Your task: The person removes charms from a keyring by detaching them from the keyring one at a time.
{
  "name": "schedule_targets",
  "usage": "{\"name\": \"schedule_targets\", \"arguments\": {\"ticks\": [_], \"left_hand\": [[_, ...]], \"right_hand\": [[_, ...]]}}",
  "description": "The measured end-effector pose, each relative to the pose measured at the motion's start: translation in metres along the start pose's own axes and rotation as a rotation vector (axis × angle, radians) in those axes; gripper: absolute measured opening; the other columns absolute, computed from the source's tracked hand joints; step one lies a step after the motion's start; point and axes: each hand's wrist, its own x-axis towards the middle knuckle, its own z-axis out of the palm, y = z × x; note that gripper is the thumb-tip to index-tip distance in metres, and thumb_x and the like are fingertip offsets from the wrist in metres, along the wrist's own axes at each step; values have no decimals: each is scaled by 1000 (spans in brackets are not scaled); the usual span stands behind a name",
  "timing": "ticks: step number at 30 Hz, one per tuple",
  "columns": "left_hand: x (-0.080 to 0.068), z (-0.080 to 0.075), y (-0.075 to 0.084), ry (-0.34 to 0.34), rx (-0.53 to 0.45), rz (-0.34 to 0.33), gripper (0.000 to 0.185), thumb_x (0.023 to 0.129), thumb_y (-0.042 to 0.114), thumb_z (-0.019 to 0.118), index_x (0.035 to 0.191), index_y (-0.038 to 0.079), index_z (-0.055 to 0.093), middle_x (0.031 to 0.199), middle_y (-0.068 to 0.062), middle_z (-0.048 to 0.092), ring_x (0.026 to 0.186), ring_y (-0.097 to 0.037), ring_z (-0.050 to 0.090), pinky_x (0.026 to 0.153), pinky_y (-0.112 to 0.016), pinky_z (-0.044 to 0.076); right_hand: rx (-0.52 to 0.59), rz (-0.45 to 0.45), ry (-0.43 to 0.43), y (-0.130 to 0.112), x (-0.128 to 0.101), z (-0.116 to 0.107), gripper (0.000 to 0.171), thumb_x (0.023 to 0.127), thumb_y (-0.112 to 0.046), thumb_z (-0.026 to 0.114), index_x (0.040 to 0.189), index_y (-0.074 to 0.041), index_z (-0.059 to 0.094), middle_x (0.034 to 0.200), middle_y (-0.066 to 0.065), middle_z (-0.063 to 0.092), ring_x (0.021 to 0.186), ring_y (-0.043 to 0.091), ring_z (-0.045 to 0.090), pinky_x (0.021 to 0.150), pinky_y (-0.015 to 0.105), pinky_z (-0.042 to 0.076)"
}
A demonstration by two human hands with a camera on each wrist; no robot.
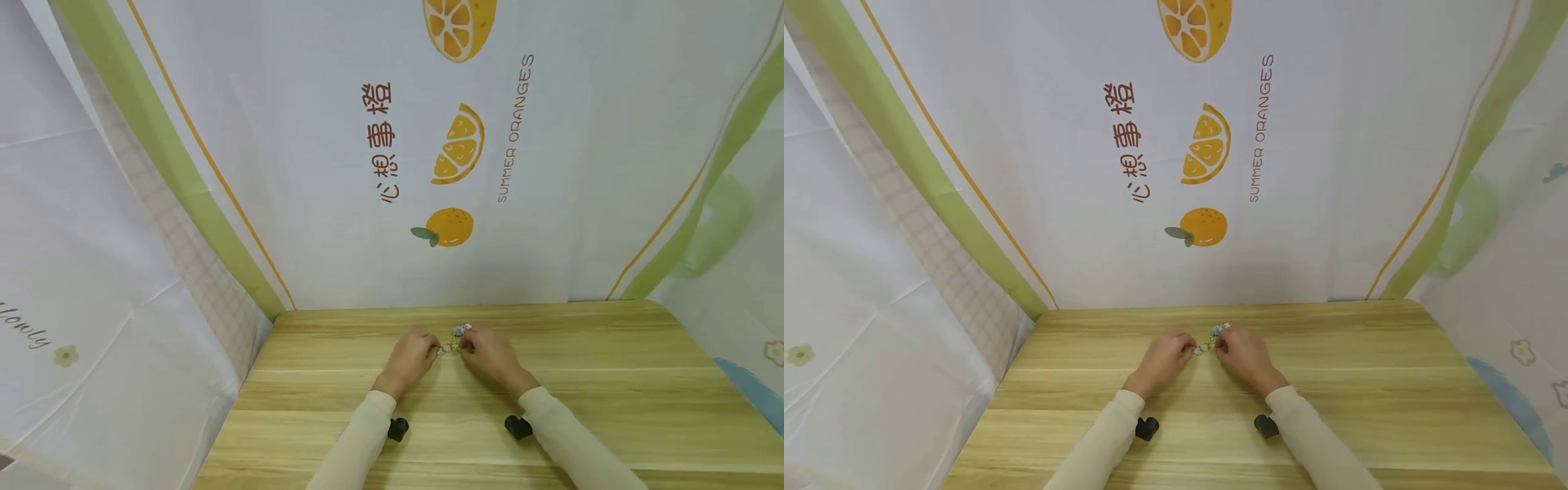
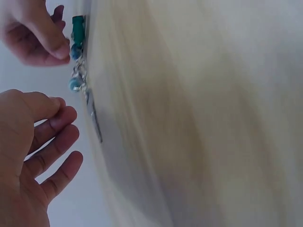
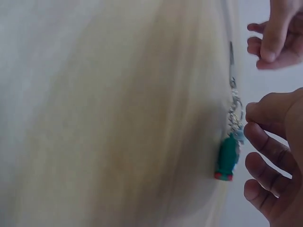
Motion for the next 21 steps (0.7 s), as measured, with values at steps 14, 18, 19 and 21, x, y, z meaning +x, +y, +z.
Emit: {"name": "schedule_targets", "arguments": {"ticks": [14, 18, 19, 21], "left_hand": [[15, 16, 14, -109, 124, -49, 13, 102, 20, 74, 111, 15, 83, 105, 1, 76, 101, -16, 67, 93, -27, 56], [18, 19, 16, -133, 136, -54, 11, 101, 23, 76, 106, 17, 84, 99, 3, 73, 95, -13, 63, 87, -24, 54], [19, 20, 16, -139, 135, -56, 10, 101, 24, 76, 104, 17, 84, 98, 4, 72, 93, -13, 62, 86, -23, 54], [19, 21, 16, -148, 134, -60, 9, 100, 25, 77, 100, 18, 83, 95, 4, 70, 91, -12, 60, 83, -22, 53]], "right_hand": [[-36, -10, 31, -3, 3, 15, 11, 85, -13, 88, 83, -14, 78, 84, -1, 72, 84, 22, 73, 64, 30, 53], [-47, -24, 32, -5, 4, 17, 13, 85, -14, 90, 83, -14, 77, 84, 0, 71, 84, 22, 72, 61, 29, 52], [-52, -29, 30, -5, 5, 18, 14, 85, -13, 90, 83, -14, 76, 83, 0, 70, 81, 20, 70, 61, 28, 51], [-58, -39, 35, -5, 5, 18, 16, 85, -12, 89, 81, -14, 74, 80, -1, 67, 75, 17, 66, 59, 27, 49]]}}
